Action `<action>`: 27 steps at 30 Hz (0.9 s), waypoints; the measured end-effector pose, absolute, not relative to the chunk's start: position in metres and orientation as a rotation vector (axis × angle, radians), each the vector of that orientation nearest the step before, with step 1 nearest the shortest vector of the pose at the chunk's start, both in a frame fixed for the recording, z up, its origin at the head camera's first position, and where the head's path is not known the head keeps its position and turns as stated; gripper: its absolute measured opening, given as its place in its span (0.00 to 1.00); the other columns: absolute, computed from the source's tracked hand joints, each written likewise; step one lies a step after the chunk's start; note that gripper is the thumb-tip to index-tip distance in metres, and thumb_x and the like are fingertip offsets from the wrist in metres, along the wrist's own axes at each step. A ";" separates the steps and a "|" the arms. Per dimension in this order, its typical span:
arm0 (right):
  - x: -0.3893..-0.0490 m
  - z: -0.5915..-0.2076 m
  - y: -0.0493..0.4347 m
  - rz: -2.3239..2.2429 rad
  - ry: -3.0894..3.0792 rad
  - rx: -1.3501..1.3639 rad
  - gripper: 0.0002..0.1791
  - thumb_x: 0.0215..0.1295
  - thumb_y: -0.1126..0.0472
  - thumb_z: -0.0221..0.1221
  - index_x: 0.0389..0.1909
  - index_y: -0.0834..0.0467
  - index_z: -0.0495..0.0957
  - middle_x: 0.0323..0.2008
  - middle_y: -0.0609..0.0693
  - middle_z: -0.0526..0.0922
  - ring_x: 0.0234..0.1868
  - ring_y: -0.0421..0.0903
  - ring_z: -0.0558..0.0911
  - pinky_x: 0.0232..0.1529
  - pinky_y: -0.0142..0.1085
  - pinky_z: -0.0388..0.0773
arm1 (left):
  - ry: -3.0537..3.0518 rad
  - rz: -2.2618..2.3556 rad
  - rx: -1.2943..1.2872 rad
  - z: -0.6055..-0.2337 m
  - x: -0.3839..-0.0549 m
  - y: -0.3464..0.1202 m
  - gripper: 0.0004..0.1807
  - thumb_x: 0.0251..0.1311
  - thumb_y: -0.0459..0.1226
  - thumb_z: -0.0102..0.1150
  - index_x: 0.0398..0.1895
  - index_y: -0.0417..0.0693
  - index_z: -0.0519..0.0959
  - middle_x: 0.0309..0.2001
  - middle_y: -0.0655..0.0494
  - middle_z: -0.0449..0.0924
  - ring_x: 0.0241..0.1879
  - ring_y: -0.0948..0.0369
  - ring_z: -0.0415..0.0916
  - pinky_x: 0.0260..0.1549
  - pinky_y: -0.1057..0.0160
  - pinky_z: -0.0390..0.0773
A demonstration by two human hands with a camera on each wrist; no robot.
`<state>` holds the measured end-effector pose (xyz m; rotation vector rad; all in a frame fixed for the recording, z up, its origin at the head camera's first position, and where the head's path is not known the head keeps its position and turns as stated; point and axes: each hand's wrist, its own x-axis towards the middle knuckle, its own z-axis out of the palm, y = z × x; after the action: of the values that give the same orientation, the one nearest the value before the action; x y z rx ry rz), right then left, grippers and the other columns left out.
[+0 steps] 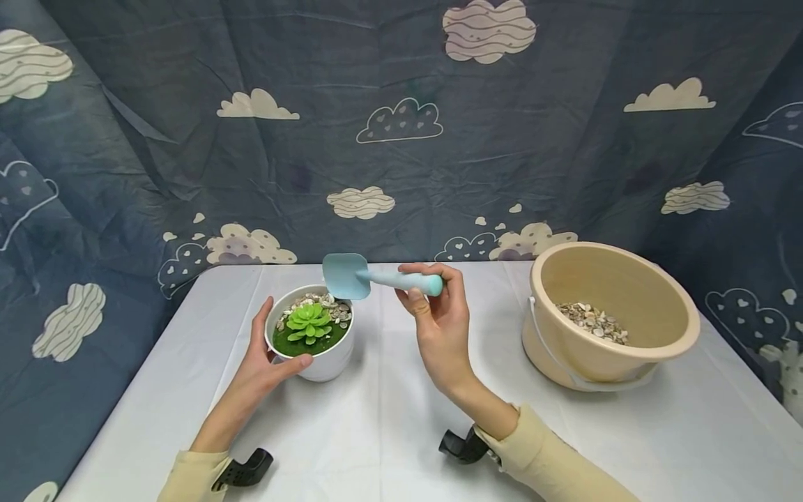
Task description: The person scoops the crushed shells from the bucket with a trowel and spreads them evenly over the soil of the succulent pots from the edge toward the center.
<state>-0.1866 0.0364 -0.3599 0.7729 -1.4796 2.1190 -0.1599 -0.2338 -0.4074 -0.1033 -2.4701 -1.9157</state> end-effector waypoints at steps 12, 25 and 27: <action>-0.191 -0.354 0.060 2.355 -1.373 0.564 0.16 0.71 0.71 0.54 0.55 0.68 0.63 0.56 0.67 0.74 0.60 0.62 0.74 0.53 0.52 0.76 | -2.520 -1.752 -0.179 -0.404 -0.157 -0.238 0.61 0.53 0.34 0.71 0.79 0.51 0.35 0.77 0.44 0.38 0.73 0.42 0.45 0.66 0.39 0.52; -0.179 -0.336 0.091 2.483 -1.418 0.529 0.16 0.74 0.72 0.47 0.58 0.67 0.58 0.60 0.71 0.69 0.62 0.62 0.73 0.53 0.50 0.76 | -2.548 -1.554 -0.249 -0.407 -0.133 -0.257 0.57 0.55 0.33 0.71 0.79 0.53 0.40 0.74 0.45 0.49 0.71 0.43 0.52 0.58 0.50 0.66; -0.177 -0.332 0.096 2.490 -1.420 0.529 0.15 0.74 0.71 0.47 0.58 0.65 0.60 0.60 0.68 0.70 0.63 0.62 0.72 0.53 0.50 0.75 | -2.571 -1.525 -0.228 -0.406 -0.127 -0.258 0.56 0.56 0.34 0.71 0.79 0.53 0.41 0.72 0.46 0.53 0.69 0.45 0.56 0.56 0.60 0.68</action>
<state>-0.1773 0.0963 -0.3321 0.5292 -1.4205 2.4902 -0.1272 -0.2580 -0.4061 -0.2276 -2.5715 -1.5249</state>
